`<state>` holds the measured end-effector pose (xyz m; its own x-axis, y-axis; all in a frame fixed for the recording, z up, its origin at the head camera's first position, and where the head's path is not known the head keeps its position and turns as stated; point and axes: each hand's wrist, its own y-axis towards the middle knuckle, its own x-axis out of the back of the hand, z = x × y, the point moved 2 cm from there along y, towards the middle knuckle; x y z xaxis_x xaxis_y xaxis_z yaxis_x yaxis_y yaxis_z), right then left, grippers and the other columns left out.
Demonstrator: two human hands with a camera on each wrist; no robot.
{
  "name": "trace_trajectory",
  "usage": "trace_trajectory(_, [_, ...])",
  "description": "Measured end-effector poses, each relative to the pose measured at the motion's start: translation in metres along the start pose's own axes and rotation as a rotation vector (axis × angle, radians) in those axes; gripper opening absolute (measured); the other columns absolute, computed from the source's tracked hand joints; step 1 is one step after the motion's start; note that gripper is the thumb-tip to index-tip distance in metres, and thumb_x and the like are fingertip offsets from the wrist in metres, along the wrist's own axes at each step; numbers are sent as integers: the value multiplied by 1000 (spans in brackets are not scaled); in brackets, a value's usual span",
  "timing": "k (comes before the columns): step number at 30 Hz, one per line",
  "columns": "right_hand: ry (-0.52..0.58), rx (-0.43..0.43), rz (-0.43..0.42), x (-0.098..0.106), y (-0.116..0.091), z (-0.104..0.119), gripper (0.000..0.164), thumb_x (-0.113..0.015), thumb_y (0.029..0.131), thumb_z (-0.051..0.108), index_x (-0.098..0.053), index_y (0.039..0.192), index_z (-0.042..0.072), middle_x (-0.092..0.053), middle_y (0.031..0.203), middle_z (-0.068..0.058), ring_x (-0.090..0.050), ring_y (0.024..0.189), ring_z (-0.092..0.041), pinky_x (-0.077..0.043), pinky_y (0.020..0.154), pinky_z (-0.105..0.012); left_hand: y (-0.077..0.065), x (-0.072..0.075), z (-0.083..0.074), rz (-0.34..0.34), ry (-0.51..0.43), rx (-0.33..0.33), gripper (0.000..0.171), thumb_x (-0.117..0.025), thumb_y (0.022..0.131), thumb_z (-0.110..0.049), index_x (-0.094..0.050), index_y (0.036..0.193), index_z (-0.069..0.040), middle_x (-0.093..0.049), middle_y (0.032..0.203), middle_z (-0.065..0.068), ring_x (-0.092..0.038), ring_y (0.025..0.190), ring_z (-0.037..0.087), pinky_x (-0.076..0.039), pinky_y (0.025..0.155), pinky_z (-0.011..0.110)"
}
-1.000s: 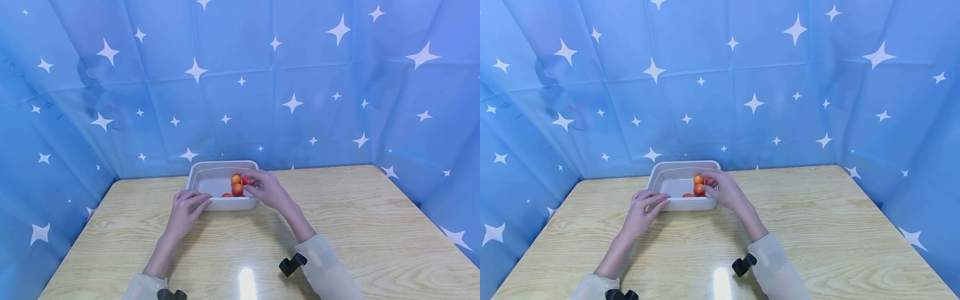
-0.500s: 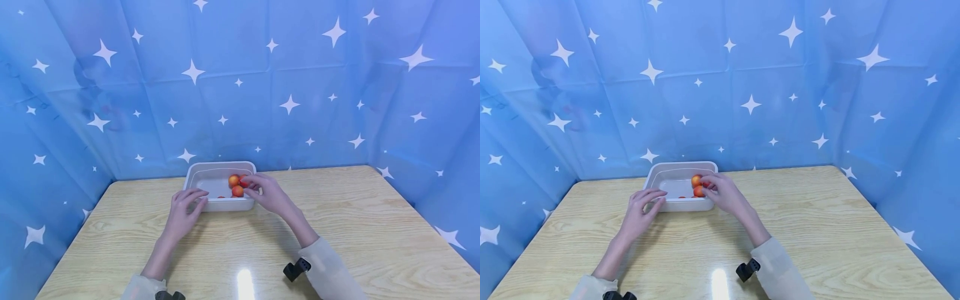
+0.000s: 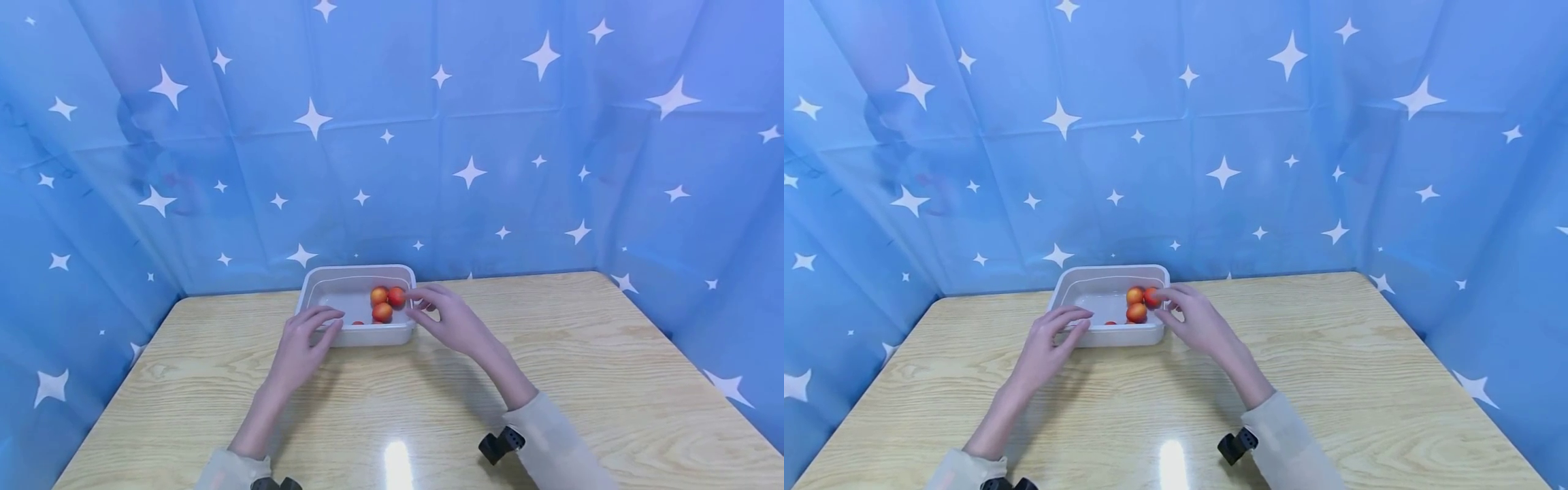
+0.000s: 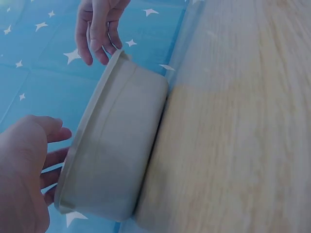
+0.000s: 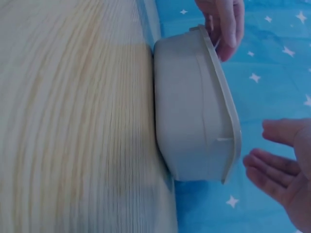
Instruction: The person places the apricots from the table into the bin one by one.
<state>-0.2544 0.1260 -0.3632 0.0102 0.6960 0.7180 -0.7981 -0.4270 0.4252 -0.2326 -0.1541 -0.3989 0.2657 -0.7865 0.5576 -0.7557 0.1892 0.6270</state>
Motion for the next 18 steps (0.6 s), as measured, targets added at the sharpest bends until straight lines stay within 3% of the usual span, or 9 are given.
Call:
trace_trajectory(6, [-74,-17,13,10,-7,-5,38,-70,98,20,-64,134,8,-63,129,-9,-64,107,-29,-55,90,-45,6,2,-8,48,60,40,27,-69,97,-23,-74,119,-8,-70,120,9,-63,114,32,-43,99,56])
trace_trajectory(13, [-182,-16,34,24,-14,-12,44,-67,100,25,-59,140,8,-57,140,-16,-51,130,-38,-44,104,-56,9,8,-16,92,193,28,37,-66,98,-29,-70,127,-5,-62,133,21,-58,124,40,-42,100,63])
trace_trajectory(18, [-261,-47,46,35,-21,-17,50,-66,100,29,-55,144,10,-51,144,-20,-46,134,-43,-40,106,-61,12,16,-18,122,300,19,42,-63,99,-36,-68,130,-7,-60,137,21,-54,128,40,-40,102,63])
